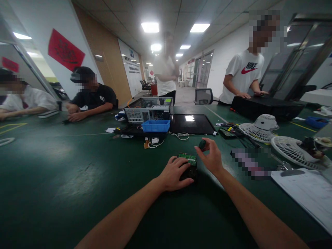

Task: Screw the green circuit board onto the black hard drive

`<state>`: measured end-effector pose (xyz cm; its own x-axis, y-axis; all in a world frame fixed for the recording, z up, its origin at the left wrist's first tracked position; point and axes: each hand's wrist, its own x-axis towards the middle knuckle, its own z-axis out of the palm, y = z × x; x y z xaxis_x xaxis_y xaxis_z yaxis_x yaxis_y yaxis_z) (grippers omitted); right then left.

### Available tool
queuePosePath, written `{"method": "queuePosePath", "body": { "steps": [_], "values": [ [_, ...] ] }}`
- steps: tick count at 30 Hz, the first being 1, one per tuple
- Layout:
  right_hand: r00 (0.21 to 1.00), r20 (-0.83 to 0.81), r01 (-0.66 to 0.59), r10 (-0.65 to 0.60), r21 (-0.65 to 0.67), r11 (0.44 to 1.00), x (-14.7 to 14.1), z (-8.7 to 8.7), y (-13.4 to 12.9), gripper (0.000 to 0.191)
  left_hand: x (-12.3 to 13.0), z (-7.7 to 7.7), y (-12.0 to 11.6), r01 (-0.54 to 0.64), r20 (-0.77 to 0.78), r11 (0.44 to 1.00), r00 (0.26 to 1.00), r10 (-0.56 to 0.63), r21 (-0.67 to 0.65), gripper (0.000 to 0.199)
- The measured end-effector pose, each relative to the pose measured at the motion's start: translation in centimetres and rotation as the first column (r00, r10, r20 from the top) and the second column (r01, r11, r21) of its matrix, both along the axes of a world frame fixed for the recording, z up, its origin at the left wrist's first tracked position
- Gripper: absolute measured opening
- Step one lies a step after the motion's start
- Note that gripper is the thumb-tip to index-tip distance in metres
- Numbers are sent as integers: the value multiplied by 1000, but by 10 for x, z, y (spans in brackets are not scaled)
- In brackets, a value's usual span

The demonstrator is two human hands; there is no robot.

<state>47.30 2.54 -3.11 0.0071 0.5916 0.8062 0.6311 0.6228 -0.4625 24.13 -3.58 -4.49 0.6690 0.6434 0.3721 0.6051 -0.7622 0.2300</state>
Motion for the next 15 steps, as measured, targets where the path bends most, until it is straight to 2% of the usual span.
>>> {"method": "queuePosePath", "body": {
  "steps": [3,5,6,8,12,15],
  "values": [
    [1000,2,11,-11,-7,1000,0,-1,0,49,-10,5,13,-105,26,994,994,105,16,51],
    [1000,13,28,-28,-7,1000,1,-1,0,50,-30,13,31,-287,19,958,958,287,2,40],
    [999,17,35,-35,-6,999,2,-1,0,51,-46,19,41,-410,-7,912,912,410,-11,37],
    [999,26,47,-47,0,999,2,-1,1,51,-86,31,59,-641,-124,763,766,631,-81,35],
    [996,55,64,-65,19,998,2,0,1,50,-179,47,74,-789,-283,589,614,737,-175,24],
    [996,71,55,-57,25,998,1,0,0,51,-227,46,70,-832,-404,491,554,728,-257,11]
  ]
}}
